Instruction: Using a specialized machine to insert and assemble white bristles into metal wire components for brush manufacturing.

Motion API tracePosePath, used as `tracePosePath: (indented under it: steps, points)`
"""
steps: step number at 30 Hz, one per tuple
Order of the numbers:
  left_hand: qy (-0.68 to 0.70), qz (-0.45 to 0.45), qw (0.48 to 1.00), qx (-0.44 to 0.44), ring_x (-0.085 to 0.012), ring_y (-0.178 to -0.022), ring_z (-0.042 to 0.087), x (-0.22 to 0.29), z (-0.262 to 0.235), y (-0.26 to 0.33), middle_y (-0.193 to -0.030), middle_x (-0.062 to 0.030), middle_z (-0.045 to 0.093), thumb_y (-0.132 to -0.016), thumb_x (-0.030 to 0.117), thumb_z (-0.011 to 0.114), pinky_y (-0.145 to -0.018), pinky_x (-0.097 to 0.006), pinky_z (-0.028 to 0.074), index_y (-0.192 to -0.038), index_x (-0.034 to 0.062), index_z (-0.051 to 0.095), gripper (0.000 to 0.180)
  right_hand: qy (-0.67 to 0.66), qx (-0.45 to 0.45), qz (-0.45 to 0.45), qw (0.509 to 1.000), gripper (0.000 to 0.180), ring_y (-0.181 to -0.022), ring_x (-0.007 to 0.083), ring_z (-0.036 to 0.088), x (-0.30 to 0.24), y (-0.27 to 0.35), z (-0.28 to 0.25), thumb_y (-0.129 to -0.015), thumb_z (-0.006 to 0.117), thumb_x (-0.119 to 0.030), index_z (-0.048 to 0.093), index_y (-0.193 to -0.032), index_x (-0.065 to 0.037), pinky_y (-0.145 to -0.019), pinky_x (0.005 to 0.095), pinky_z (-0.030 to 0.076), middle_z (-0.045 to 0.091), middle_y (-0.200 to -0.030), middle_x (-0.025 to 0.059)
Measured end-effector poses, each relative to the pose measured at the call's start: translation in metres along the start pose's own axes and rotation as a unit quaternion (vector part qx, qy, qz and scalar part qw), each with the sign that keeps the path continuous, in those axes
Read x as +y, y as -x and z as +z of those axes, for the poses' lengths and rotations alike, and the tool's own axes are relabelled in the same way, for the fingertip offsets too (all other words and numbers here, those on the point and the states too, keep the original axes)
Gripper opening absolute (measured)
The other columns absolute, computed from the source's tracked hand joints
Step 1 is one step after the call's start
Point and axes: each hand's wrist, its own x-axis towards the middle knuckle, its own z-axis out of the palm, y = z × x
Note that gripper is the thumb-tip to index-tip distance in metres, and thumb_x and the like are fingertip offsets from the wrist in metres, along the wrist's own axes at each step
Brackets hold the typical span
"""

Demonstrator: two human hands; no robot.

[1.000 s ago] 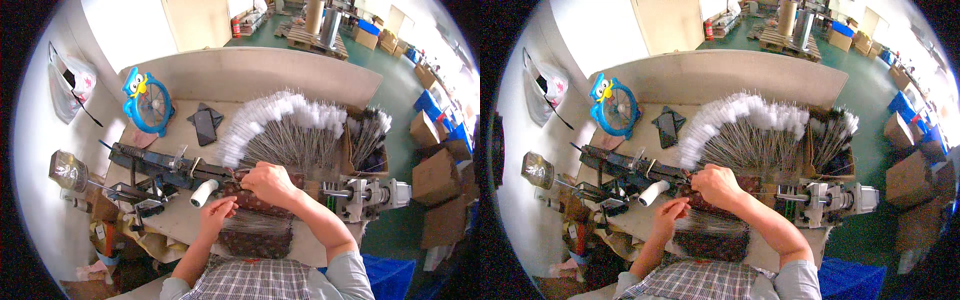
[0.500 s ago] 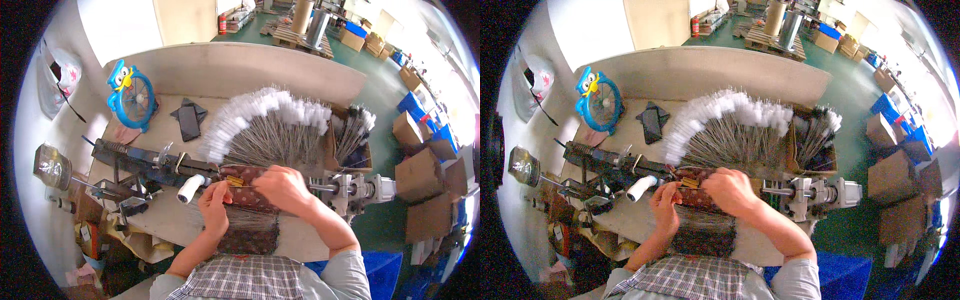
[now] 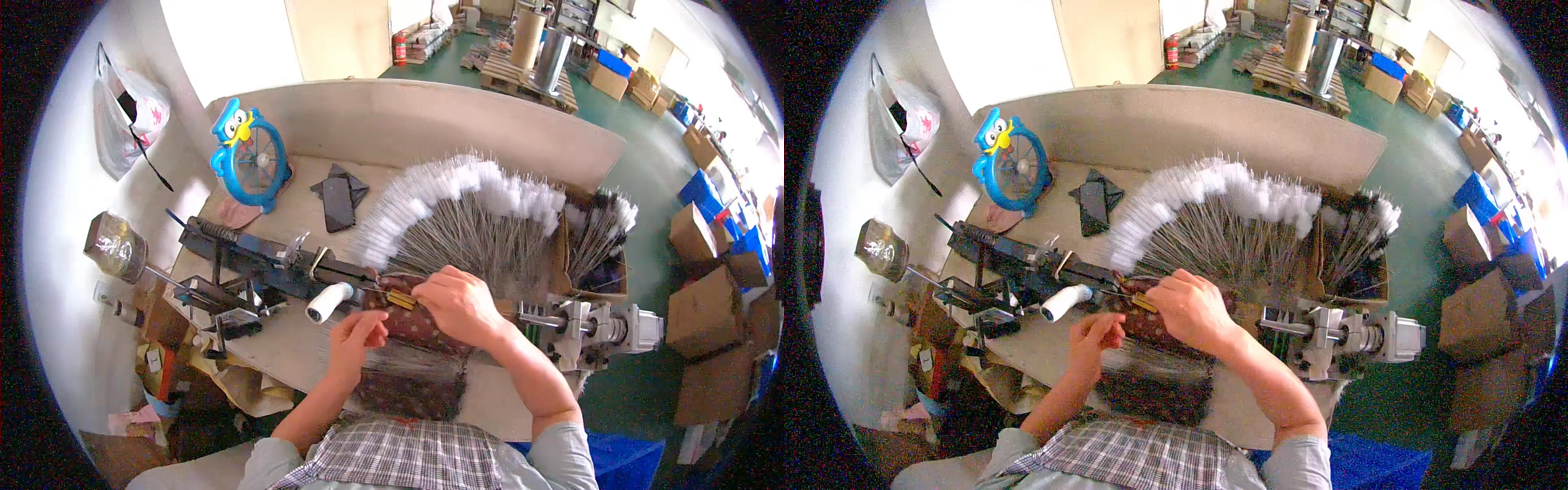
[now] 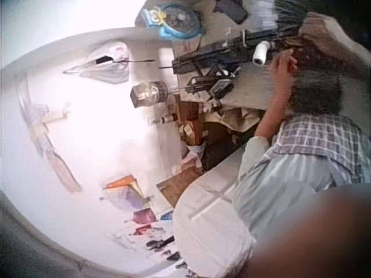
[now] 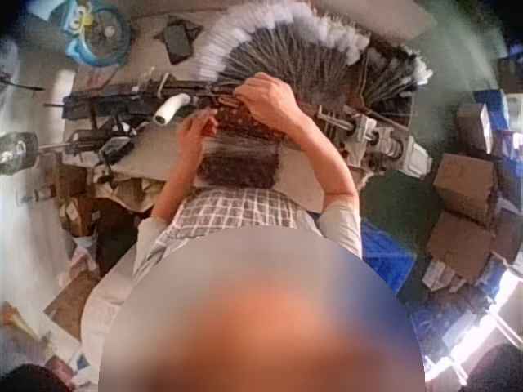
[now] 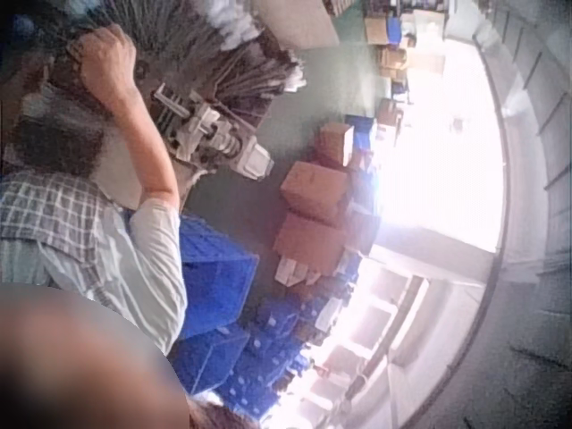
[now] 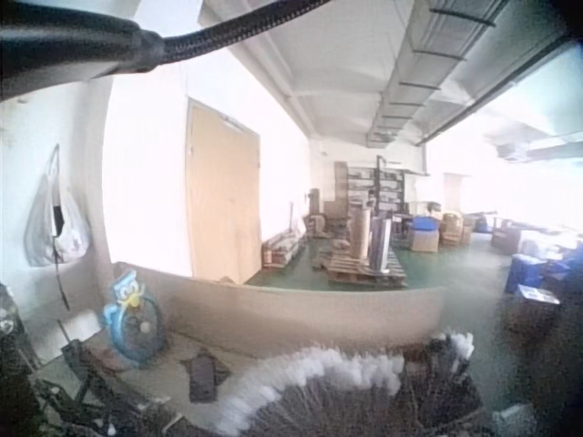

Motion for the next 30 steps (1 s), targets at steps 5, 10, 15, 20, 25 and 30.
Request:
tracePosePath:
  steps: [5,10,15,20,25,30]
  points:
    - [-0.01,-0.059,0.997,0.042,-0.0097,-0.06,0.054,-0.007,-0.038,-0.006,-0.072,-0.004,0.061,-0.09,0.03,0.052,-0.054,-0.024,0.044,-0.089,0.002,0.063,0.03,0.018,-0.015,0.04,0.999,0.013,-0.079,0.0238,0.057,-0.002,-0.022,0.04,-0.071,0.06,-0.008,0.064,-0.083,-0.009,-0.07,0.0352,0.048,0.06,-0.076,0.0039]
    - [0.175,-0.091,0.979,0.05,-0.0131,-0.062,0.055,0.024,-0.024,-0.01,-0.075,-0.0041,0.059,-0.092,0.042,0.045,-0.052,-0.026,0.044,-0.098,0.004,0.058,0.04,0.034,-0.036,0.073,0.996,0.01,-0.08,0.0238,0.057,-0.004,-0.034,0.057,-0.073,0.06,-0.011,0.064,-0.081,-0.008,-0.07,0.0357,0.048,0.06,-0.076,0.0042]
    - [-0.4,-0.001,0.915,-0.051,-0.0126,-0.052,0.056,-0.025,-0.035,-0.048,-0.061,-0.0026,0.061,-0.078,0.04,0.066,-0.052,-0.03,0.043,-0.07,0.0011,0.066,0.04,0.042,-0.043,0.085,0.995,0.009,-0.078,0.024,0.057,-0.013,-0.041,0.052,-0.073,0.06,-0.013,0.064,-0.08,-0.008,-0.068,0.036,0.048,0.06,-0.076,0.0046]
    - [-0.348,0.03,0.935,-0.061,-0.0107,-0.06,0.058,-0.02,-0.032,-0.044,-0.067,-0.0019,0.062,-0.075,0.039,0.069,-0.055,-0.028,0.043,-0.076,0.0003,0.066,0.038,0.026,-0.035,0.068,0.997,0.01,-0.08,0.0247,0.058,-0.008,-0.038,0.036,-0.075,0.06,-0.011,0.065,-0.082,-0.007,-0.069,0.0352,0.049,0.062,-0.079,0.006]
    - [-0.165,0.034,0.983,-0.069,-0.0119,-0.072,0.059,-0.032,-0.016,-0.037,-0.078,-0.0056,0.062,-0.083,0.03,0.061,-0.06,-0.028,0.045,-0.089,0.0005,0.061,0.03,-0.02,0.076,0.058,0.995,0.014,-0.073,0.0295,0.058,-0.011,-0.005,0.012,-0.074,0.055,-0.006,0.061,-0.086,-0.008,-0.064,0.0391,0.049,0.06,-0.078,0.0096]
    - [-0.022,-0.03,0.995,-0.093,-0.015,-0.069,0.059,-0.044,-0.001,-0.032,-0.073,-0.0056,0.058,-0.081,0.012,0.058,-0.059,-0.032,0.048,-0.09,0.0046,0.05,0.014,-0.11,-0.062,0.053,0.991,0.013,-0.071,0.0302,0.059,0.001,0.042,0.056,-0.077,0.053,-0.006,0.055,-0.09,-0.006,-0.062,0.0381,0.05,0.057,-0.077,0.0114]
